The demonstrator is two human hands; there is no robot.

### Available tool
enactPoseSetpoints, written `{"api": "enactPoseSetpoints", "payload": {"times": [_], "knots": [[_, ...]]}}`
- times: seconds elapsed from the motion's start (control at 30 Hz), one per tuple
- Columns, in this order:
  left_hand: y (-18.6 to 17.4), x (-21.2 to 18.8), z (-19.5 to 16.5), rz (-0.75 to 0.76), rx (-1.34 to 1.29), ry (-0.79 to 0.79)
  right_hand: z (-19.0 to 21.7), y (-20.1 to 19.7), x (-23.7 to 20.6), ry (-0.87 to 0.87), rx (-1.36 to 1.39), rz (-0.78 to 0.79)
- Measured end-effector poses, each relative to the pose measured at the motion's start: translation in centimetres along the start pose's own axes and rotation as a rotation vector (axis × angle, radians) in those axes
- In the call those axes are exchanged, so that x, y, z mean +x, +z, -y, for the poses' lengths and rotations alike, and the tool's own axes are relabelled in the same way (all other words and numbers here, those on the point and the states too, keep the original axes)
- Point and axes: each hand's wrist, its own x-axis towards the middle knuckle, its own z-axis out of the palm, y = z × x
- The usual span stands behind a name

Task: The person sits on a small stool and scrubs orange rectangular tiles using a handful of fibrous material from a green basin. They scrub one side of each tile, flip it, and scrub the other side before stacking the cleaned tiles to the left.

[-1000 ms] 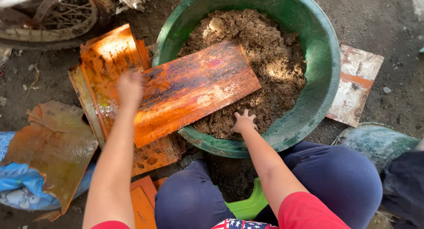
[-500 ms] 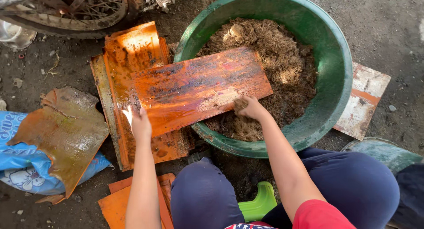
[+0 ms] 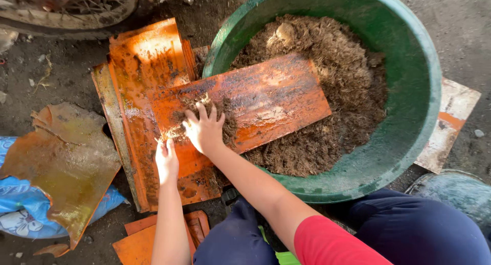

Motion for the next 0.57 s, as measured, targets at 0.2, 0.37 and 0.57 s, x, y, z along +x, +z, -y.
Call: {"api": "enactPoseSetpoints", "payload": {"times": [0.2, 0.37, 0.57], "knots": [[0.9, -0.3, 1.2, -0.033, 0.141, 0.027, -10.3, 1.6, 3.0, 0.127, -0.411, -0.023], [0.5, -0.9, 1.0, -0.004, 0.188, -0.138, -20.4, -3.2, 2.6, 0.388, -0.029, 0.050], [1.4, -0.2, 1.6, -0.001, 0.155, 0.004, -24.7, -5.8, 3.8, 0.636, 0.039, -0.162]]}}
